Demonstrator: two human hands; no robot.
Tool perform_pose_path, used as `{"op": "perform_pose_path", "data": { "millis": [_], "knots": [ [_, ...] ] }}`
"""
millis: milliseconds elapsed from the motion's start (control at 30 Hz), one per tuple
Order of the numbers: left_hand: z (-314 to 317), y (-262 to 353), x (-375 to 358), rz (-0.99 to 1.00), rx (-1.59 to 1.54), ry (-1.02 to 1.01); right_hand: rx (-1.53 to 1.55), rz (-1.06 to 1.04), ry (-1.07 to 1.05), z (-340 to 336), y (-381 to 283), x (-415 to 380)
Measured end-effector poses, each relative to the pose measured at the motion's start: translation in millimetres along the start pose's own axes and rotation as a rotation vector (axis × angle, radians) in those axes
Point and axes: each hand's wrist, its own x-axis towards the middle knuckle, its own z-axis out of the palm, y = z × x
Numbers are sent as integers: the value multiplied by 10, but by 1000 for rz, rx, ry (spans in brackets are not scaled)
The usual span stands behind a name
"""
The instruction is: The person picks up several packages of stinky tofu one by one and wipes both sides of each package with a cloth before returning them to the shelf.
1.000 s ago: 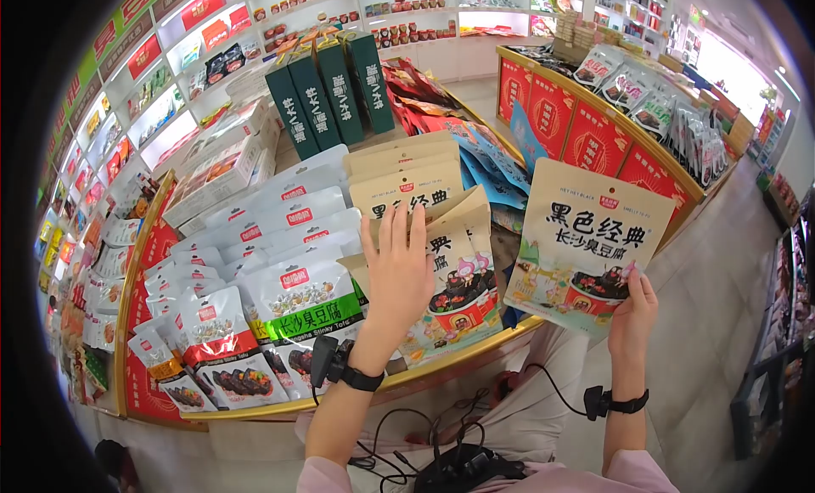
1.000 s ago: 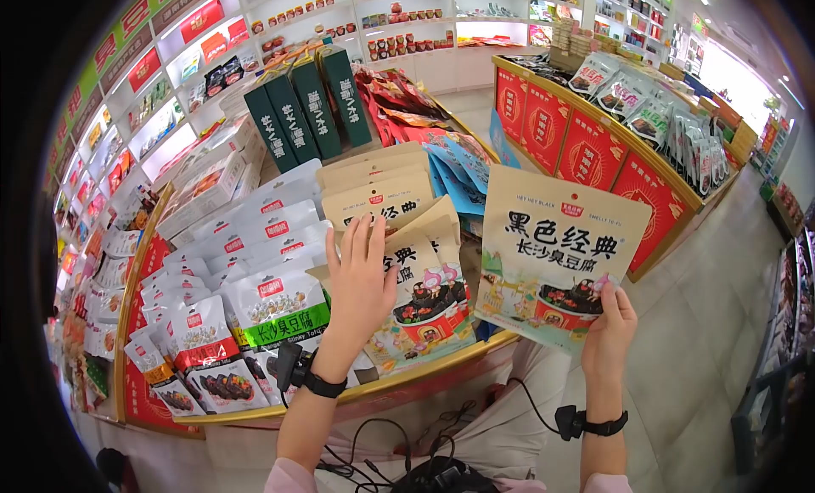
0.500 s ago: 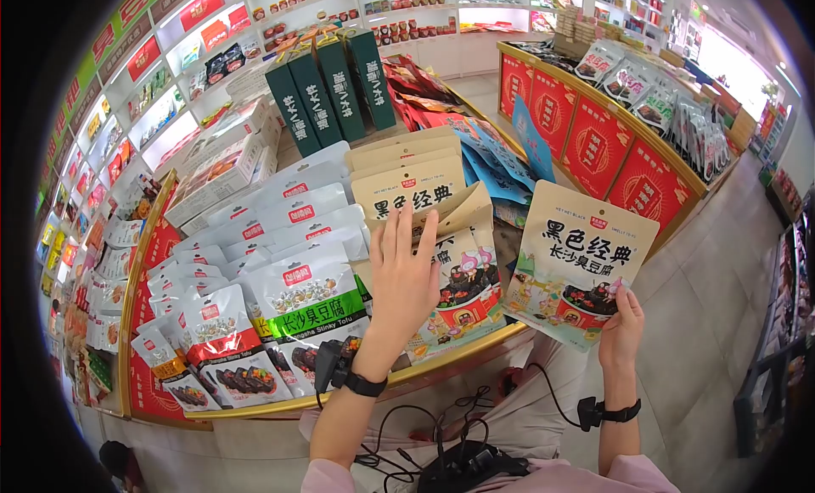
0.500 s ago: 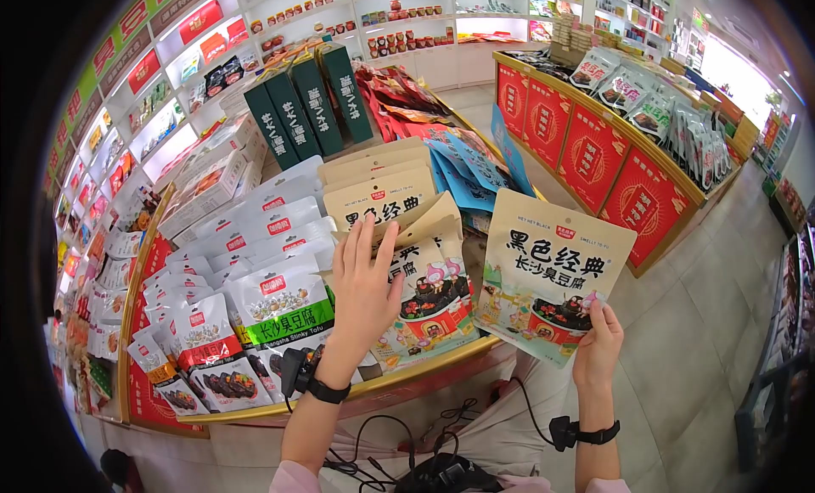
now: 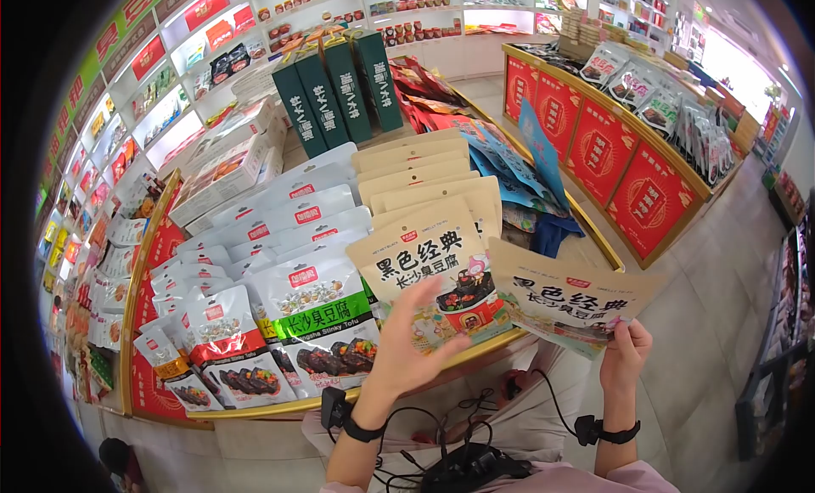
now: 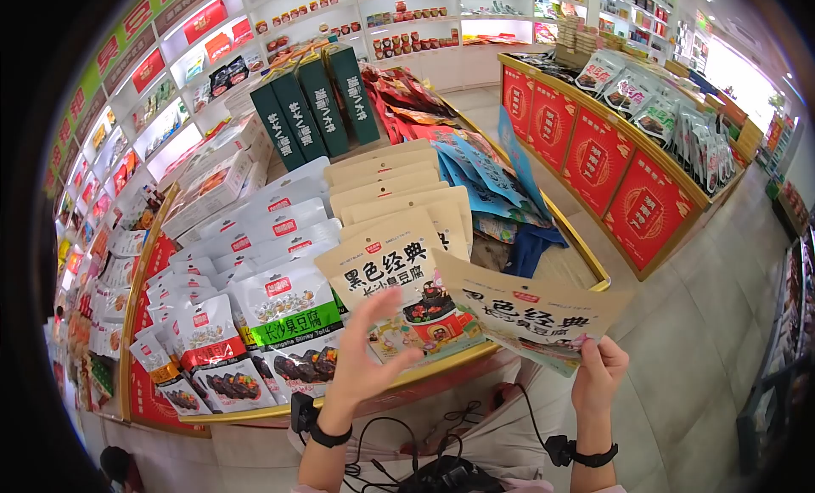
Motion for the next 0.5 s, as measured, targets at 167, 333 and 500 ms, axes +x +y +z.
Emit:
{"op": "perform_pose_path", "data": {
  "millis": [167,333,500],
  "knots": [
    [159,-166,-331,-93,-146,-97,-103,-116,-70,180,-97,-74],
    [226,-298,-541,-152,-295,-93,38,-186,-9,439,-231,-110],
    [193,-239,-784,-313,-591,-130,107,-7,-144,559,-2,-260]
  ]
}}
